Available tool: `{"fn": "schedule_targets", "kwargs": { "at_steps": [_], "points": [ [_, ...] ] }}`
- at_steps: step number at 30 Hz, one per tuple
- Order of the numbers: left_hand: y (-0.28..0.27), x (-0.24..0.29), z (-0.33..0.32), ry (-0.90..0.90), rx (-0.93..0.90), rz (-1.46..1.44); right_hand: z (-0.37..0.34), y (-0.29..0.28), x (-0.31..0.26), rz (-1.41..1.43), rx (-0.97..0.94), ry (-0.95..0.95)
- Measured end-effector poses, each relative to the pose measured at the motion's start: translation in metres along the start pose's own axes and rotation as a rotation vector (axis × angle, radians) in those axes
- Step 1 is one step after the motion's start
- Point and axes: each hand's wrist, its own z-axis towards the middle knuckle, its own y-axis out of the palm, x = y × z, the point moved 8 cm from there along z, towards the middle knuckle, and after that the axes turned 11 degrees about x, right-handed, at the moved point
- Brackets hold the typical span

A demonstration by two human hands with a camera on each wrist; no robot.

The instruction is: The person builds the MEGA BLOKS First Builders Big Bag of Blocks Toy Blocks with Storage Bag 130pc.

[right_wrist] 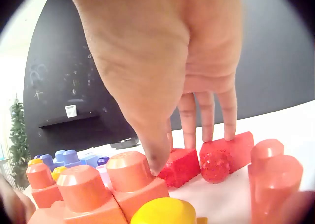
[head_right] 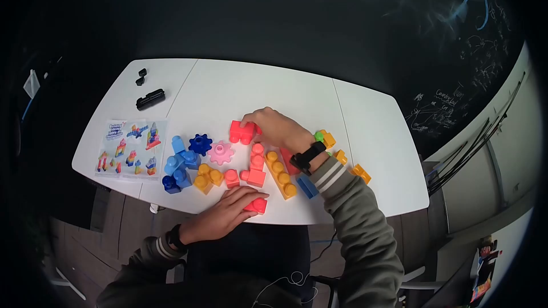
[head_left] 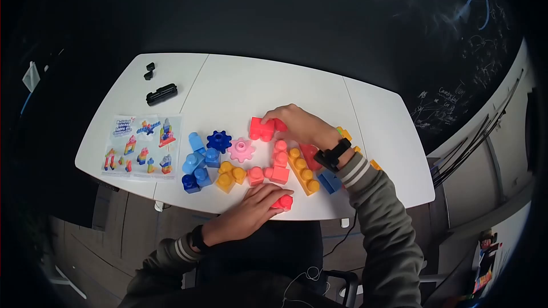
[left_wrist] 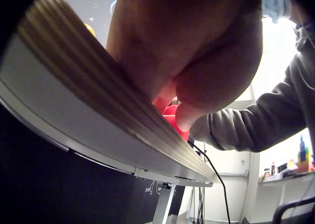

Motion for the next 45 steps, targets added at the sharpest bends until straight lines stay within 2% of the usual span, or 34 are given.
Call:
{"fn": "schedule_targets", "kwargs": {
  "at_steps": [10, 14, 17, 20, 22, 25, 35, 38, 40, 45],
  "points": [
    [-0.001, 0.000, 0.000, 0.002, 0.019, -0.008, 0.011, 0.005, 0.007, 0.026, 0.080, -0.054],
    [-0.001, -0.001, 0.001, 0.004, 0.021, -0.005, 0.008, -0.002, 0.000, -0.018, 0.061, -0.094],
    [-0.002, 0.000, 0.001, 0.004, 0.024, -0.008, 0.005, 0.003, -0.001, 0.050, -0.007, -0.099],
    [-0.002, 0.000, 0.001, 0.001, 0.022, -0.011, 0.003, 0.007, 0.004, -0.030, 0.069, -0.145],
    [-0.002, 0.000, 0.001, 0.002, 0.022, -0.012, 0.006, 0.008, 0.014, -0.093, 0.005, -0.002],
    [-0.003, 0.001, 0.001, -0.004, 0.021, -0.005, 0.008, 0.004, 0.013, -0.131, -0.027, 0.055],
    [-0.002, 0.000, 0.001, -0.009, 0.018, -0.018, 0.002, 0.005, 0.027, -0.114, -0.008, 0.000],
    [-0.002, -0.001, 0.001, -0.007, 0.020, -0.014, 0.002, 0.003, 0.029, -0.129, -0.014, 0.069],
    [-0.002, -0.001, 0.001, -0.007, 0.019, -0.016, 0.001, -0.006, 0.029, -0.143, 0.072, 0.148],
    [0.000, -0.003, 0.001, -0.017, 0.013, -0.011, 0.010, 0.003, 0.043, -0.281, 0.053, 0.207]
  ]
}}
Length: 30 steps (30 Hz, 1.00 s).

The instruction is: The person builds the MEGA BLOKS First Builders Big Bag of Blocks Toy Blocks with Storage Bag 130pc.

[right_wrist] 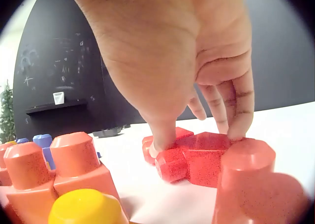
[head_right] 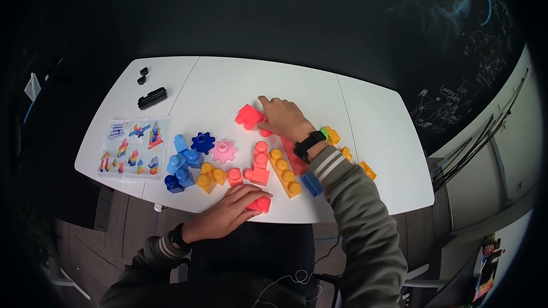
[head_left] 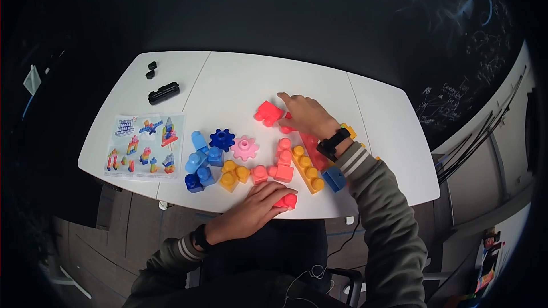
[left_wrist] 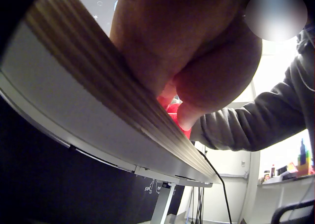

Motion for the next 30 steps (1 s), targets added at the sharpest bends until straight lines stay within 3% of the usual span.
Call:
{"fn": "schedule_targets", "kwargs": {
  "at_steps": [7, 13, 23, 30],
  "points": [
    [-0.004, 0.002, 0.000, -0.007, 0.011, -0.017, 0.003, -0.012, 0.000, 0.068, -0.044, 0.069],
    [-0.003, 0.001, 0.000, -0.013, 0.008, -0.047, 0.012, 0.000, 0.001, 0.103, -0.003, -0.040],
    [-0.001, 0.000, 0.000, 0.017, 0.014, -0.042, 0.032, 0.020, -0.004, 0.026, 0.017, -0.022],
    [-0.005, 0.000, 0.000, -0.014, 0.047, -0.065, 0.035, 0.011, -0.007, 0.184, 0.081, -0.027]
  ]
}}
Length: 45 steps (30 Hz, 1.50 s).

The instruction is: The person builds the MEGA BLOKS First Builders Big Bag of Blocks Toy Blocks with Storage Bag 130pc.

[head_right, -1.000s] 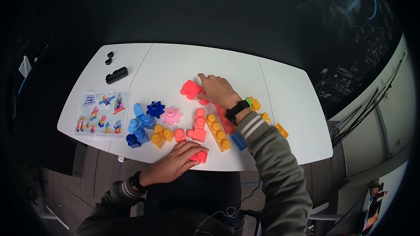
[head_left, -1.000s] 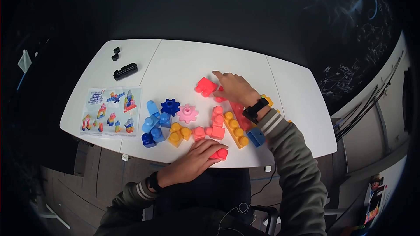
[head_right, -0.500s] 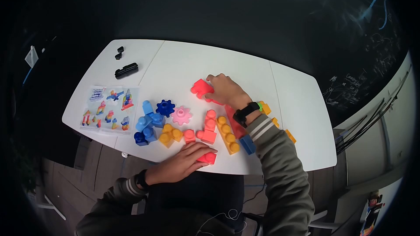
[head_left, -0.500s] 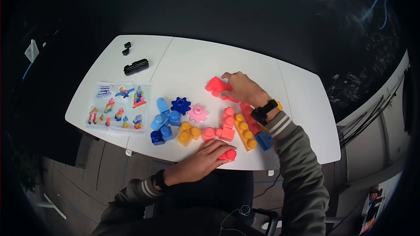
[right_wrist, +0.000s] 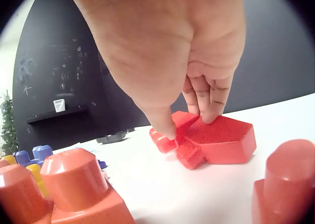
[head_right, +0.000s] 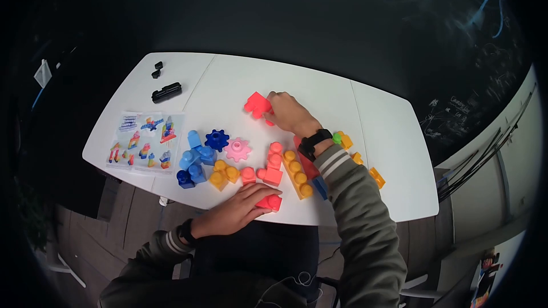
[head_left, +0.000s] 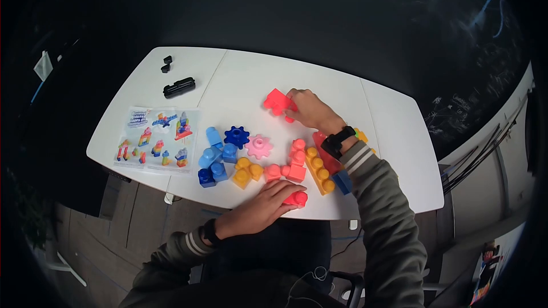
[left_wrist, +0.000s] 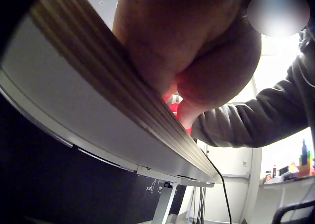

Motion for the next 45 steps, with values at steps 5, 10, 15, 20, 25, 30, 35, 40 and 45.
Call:
{"fn": "schedule_targets", "kwargs": {
  "at_steps": [5, 10, 15, 20, 25, 30, 35, 40, 45],
  "points": [
    [0.001, -0.004, -0.001, -0.029, -0.020, 0.006, -0.004, -0.012, 0.001, 0.023, 0.088, -0.091],
    [-0.001, -0.004, -0.001, -0.045, -0.021, 0.031, -0.010, -0.069, -0.008, 0.262, 0.178, 0.002],
    [-0.006, -0.002, 0.001, -0.071, -0.008, 0.004, -0.068, -0.141, -0.028, 0.518, 0.162, 0.046],
    [-0.001, -0.011, -0.001, -0.135, 0.011, -0.085, -0.155, -0.148, -0.027, 0.737, -0.076, 0.195],
    [-0.007, 0.019, 0.005, -0.096, 0.072, 0.061, -0.229, -0.121, -0.034, 0.868, -0.406, 0.290],
    [-0.013, 0.040, 0.017, 0.064, 0.126, 0.169, -0.257, -0.091, -0.040, 0.759, -0.622, 0.301],
    [-0.001, 0.032, 0.023, 0.099, 0.055, 0.127, -0.260, -0.060, -0.035, 0.613, -0.633, 0.383],
    [0.011, 0.014, 0.018, 0.090, 0.006, 0.061, -0.255, -0.040, -0.025, 0.628, -0.617, 0.491],
    [0.007, 0.009, 0.019, 0.060, 0.087, 0.123, -0.256, -0.045, -0.032, 0.693, -0.599, 0.435]
  ]
}}
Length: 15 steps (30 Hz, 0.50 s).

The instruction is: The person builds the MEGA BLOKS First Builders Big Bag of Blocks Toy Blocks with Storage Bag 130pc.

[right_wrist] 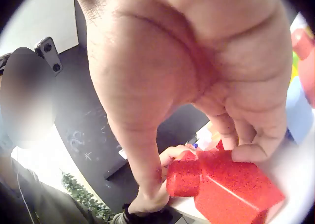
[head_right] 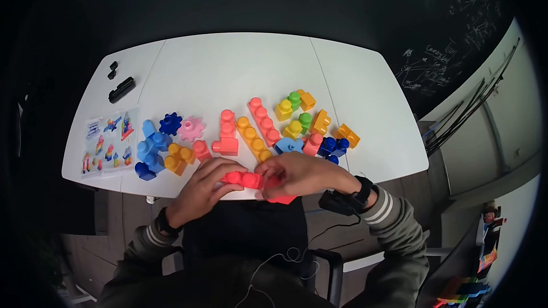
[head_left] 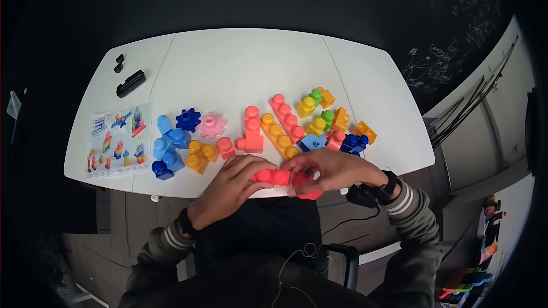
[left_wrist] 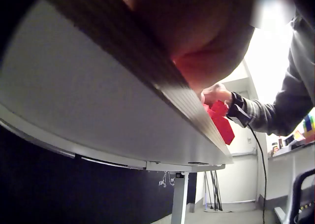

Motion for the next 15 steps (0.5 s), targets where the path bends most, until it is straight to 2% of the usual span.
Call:
{"fn": "schedule_targets", "kwargs": {
  "at_steps": [2, 4, 6, 8, 10, 13, 15],
  "points": [
    [-0.001, 0.002, 0.001, 0.002, 0.003, 0.037, -0.007, -0.002, -0.003, -0.034, 0.022, -0.053],
    [-0.002, 0.003, 0.001, 0.010, 0.008, 0.080, -0.012, -0.006, -0.005, -0.243, 0.078, -0.085],
    [-0.002, 0.003, 0.001, 0.006, -0.004, 0.092, -0.014, -0.003, -0.002, -0.258, 0.082, -0.041],
    [-0.001, 0.003, 0.001, 0.021, -0.007, 0.098, -0.012, 0.000, -0.005, -0.241, 0.162, -0.200],
    [-0.001, 0.005, 0.001, 0.033, -0.011, 0.107, -0.016, 0.002, -0.003, -0.214, 0.150, -0.132],
    [-0.001, 0.005, 0.001, 0.017, -0.019, 0.101, -0.019, 0.008, -0.004, -0.286, 0.195, -0.183],
    [0.001, 0.002, -0.001, 0.000, -0.022, 0.112, -0.024, 0.011, -0.007, -0.353, 0.282, -0.286]
  ]
}}
